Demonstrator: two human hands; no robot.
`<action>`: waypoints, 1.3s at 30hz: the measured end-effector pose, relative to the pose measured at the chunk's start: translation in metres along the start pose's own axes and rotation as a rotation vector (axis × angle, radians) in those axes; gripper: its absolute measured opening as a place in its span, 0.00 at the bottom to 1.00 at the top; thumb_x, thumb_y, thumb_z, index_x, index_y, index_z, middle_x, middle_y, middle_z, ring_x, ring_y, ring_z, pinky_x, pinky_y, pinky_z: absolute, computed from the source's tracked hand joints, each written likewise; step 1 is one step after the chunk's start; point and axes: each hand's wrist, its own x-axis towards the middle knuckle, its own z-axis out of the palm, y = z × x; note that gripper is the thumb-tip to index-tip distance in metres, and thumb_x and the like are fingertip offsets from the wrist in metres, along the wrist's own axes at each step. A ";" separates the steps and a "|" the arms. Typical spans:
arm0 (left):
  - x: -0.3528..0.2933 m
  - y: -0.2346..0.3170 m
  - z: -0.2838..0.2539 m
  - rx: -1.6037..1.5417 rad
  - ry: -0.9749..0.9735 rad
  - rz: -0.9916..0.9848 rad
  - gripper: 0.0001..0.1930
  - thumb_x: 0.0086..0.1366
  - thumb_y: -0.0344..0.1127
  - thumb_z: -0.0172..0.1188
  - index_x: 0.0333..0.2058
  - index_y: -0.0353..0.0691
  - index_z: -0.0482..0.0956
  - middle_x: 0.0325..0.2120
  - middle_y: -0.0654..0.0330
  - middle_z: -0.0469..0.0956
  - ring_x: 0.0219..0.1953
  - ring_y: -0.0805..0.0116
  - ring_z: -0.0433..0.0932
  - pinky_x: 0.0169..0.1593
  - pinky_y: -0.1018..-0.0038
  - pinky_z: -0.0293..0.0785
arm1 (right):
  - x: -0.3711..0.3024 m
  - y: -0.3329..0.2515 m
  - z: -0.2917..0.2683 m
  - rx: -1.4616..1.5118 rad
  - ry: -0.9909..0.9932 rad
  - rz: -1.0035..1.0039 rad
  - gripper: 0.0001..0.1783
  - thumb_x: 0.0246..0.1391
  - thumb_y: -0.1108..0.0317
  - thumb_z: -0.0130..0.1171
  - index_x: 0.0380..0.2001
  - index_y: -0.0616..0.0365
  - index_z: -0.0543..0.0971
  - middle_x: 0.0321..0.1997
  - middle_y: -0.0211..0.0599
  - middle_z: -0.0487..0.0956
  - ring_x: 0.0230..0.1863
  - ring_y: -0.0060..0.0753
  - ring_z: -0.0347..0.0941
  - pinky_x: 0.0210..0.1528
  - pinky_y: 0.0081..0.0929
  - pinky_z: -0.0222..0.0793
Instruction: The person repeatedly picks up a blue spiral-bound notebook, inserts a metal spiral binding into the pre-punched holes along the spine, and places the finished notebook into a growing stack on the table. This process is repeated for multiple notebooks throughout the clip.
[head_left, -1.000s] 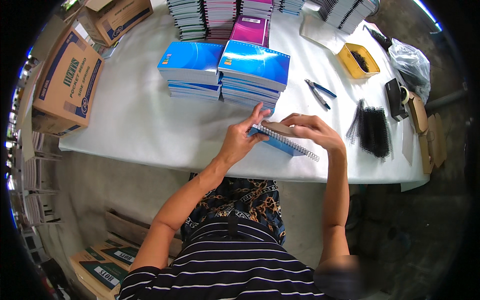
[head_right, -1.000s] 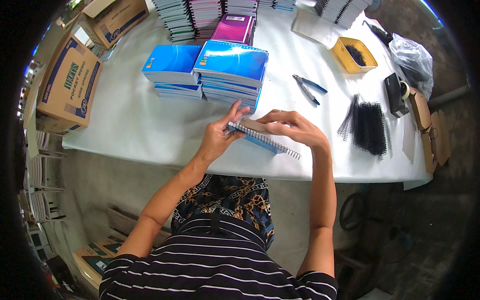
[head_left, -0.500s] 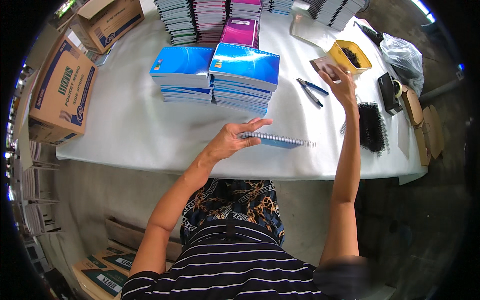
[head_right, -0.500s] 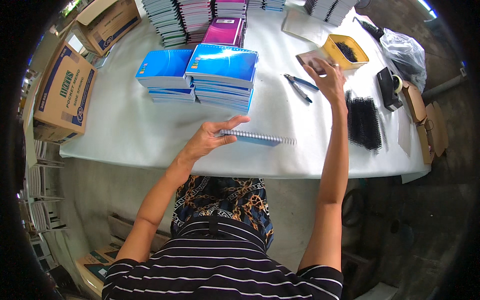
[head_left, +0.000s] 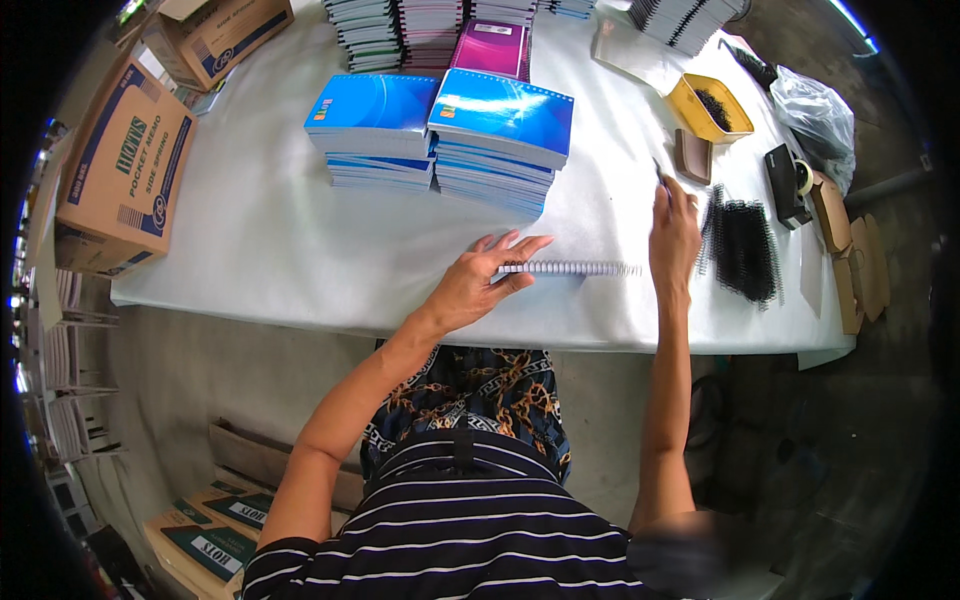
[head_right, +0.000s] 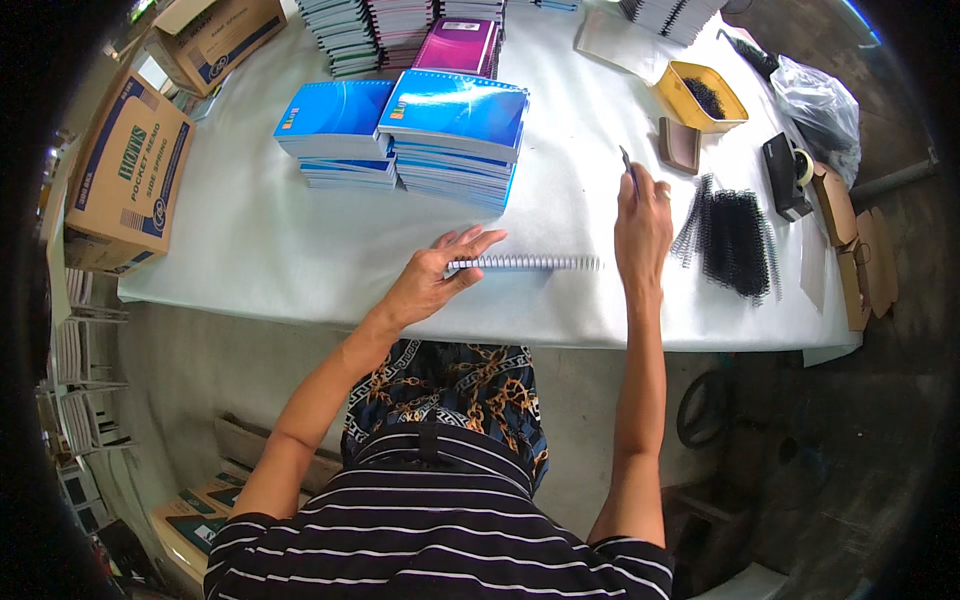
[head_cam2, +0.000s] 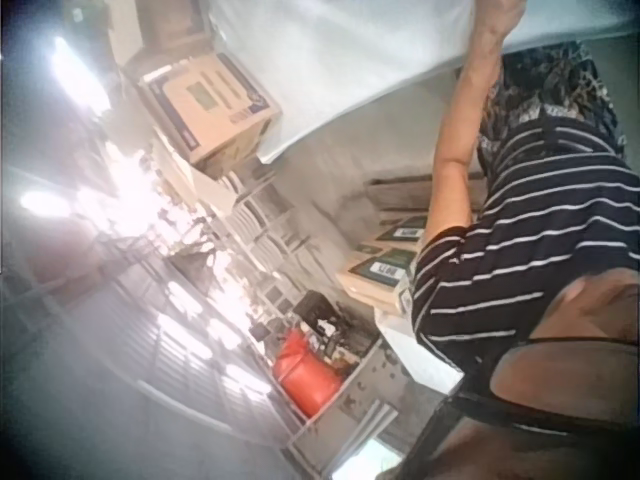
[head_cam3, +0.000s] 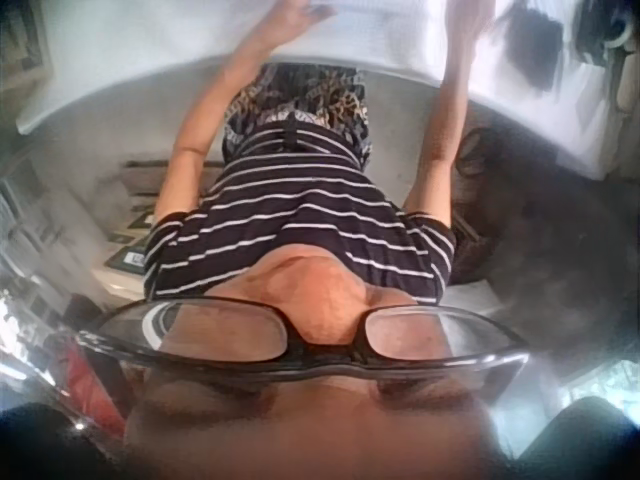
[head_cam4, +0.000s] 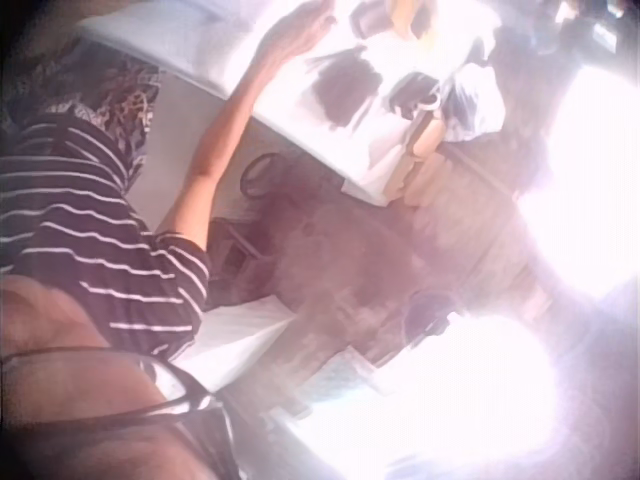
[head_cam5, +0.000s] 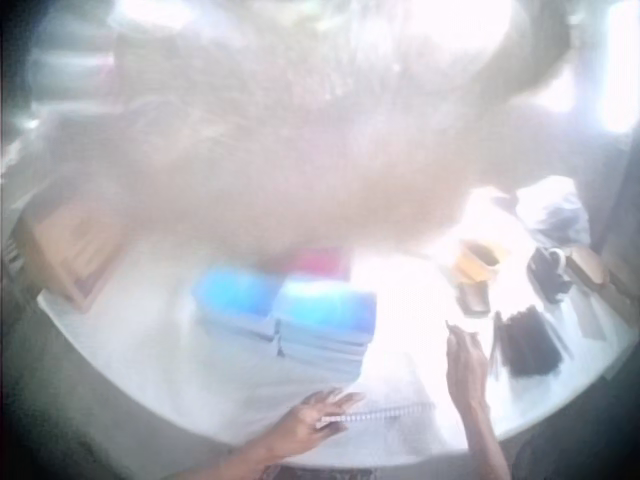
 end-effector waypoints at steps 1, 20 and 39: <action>-0.001 0.004 0.001 0.008 0.038 -0.019 0.27 0.66 0.46 0.57 0.61 0.43 0.69 0.57 0.59 0.75 0.65 0.57 0.64 0.66 0.64 0.60 | -0.020 -0.021 -0.024 0.080 -0.026 -0.053 0.15 0.59 0.67 0.57 0.48 0.61 0.77 0.38 0.51 0.76 0.32 0.45 0.75 0.37 0.35 0.72; -0.025 0.046 -0.006 0.831 0.533 0.199 0.31 0.60 0.42 0.64 0.62 0.47 0.69 0.49 0.60 0.80 0.50 0.57 0.80 0.34 0.70 0.80 | -0.094 -0.112 -0.064 0.782 -1.079 0.212 0.22 0.69 0.56 0.47 0.32 0.67 0.77 0.20 0.32 0.75 0.23 0.18 0.71 0.27 0.23 0.69; -0.153 -0.028 -0.230 1.192 0.156 -0.512 0.38 0.56 0.48 0.66 0.64 0.49 0.65 0.64 0.59 0.65 0.66 0.48 0.61 0.63 0.45 0.59 | -0.004 -0.221 0.070 0.203 0.039 -0.893 0.12 0.50 0.73 0.63 0.39 0.62 0.80 0.44 0.39 0.77 0.46 0.39 0.72 0.51 0.36 0.68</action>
